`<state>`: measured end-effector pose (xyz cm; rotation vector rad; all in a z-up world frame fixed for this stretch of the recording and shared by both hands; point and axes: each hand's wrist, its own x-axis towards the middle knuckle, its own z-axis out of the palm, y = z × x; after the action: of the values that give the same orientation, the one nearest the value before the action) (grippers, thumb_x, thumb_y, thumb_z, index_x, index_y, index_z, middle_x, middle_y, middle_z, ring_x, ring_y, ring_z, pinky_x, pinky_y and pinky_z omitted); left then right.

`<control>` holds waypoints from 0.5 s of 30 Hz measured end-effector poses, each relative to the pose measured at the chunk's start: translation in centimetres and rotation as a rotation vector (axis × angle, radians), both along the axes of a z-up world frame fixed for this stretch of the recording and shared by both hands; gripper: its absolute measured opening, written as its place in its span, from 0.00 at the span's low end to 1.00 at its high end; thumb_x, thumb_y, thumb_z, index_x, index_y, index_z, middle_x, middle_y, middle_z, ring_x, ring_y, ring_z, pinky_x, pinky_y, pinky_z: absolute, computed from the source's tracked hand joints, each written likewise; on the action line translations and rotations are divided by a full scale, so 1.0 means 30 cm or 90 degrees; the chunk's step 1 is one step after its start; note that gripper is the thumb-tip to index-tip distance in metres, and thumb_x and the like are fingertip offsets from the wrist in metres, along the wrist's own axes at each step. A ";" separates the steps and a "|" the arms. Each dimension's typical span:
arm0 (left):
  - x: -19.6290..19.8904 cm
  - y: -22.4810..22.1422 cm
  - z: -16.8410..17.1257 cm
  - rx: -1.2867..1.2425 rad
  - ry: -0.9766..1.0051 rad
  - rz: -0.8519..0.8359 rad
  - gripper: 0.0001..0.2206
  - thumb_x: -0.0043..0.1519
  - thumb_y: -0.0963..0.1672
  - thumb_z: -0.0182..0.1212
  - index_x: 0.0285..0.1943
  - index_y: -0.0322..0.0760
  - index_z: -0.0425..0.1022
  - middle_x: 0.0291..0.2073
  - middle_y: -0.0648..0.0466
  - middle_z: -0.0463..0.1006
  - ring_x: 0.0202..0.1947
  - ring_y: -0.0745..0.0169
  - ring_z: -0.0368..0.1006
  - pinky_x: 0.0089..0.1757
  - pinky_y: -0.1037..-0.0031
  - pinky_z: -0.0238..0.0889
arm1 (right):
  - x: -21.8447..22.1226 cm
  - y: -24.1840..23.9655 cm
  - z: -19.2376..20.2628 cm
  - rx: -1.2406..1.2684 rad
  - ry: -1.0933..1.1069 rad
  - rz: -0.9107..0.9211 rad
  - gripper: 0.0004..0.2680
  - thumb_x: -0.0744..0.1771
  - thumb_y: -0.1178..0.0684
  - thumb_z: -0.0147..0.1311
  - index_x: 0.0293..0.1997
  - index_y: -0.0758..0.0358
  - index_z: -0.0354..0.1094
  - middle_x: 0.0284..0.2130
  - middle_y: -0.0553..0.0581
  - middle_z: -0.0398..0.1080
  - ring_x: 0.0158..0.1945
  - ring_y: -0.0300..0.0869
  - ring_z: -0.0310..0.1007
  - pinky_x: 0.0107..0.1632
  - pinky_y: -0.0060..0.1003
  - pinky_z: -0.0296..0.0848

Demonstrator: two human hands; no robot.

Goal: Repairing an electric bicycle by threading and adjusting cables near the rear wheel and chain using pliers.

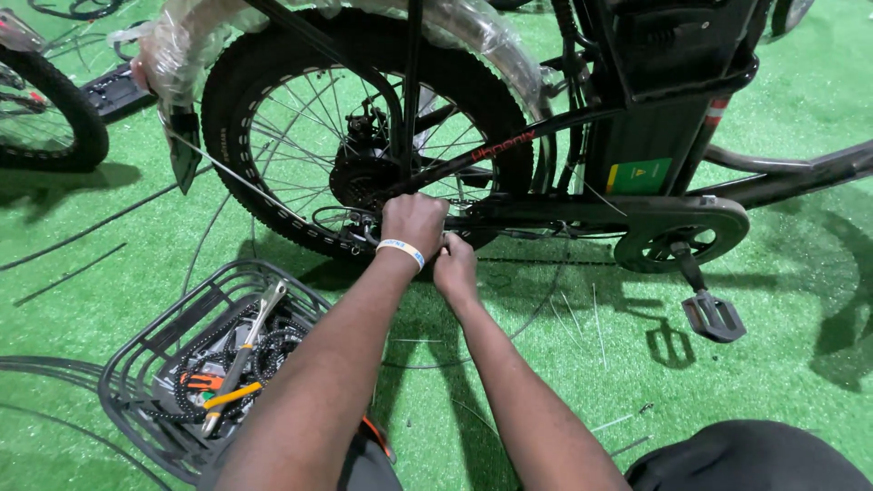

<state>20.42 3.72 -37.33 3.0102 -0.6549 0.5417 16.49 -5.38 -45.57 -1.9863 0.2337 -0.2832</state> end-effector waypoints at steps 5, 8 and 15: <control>0.022 0.002 -0.023 -0.002 0.013 0.002 0.03 0.48 0.44 0.62 0.29 0.50 0.80 0.20 0.54 0.79 0.28 0.45 0.79 0.29 0.60 0.72 | -0.025 0.007 0.005 0.127 0.055 0.026 0.09 0.67 0.61 0.37 0.29 0.59 0.66 0.17 0.53 0.64 0.21 0.42 0.67 0.28 0.38 0.68; 0.018 0.003 -0.016 -0.001 0.020 0.002 0.03 0.49 0.45 0.63 0.30 0.50 0.80 0.21 0.55 0.79 0.29 0.47 0.79 0.31 0.61 0.72 | 0.002 0.000 -0.036 0.231 0.073 0.013 0.09 0.67 0.62 0.35 0.30 0.58 0.62 0.16 0.50 0.58 0.16 0.38 0.61 0.20 0.31 0.65; 0.016 0.006 -0.032 0.012 0.024 0.005 0.04 0.49 0.45 0.64 0.32 0.51 0.81 0.22 0.55 0.79 0.29 0.48 0.79 0.31 0.62 0.72 | -0.004 0.003 -0.038 0.270 0.085 0.023 0.09 0.68 0.61 0.35 0.31 0.56 0.61 0.15 0.50 0.58 0.13 0.38 0.61 0.17 0.31 0.65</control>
<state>20.91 3.90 -38.28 3.0341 -0.6511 0.4794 16.37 -5.29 -46.70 -1.5869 0.3155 -0.0686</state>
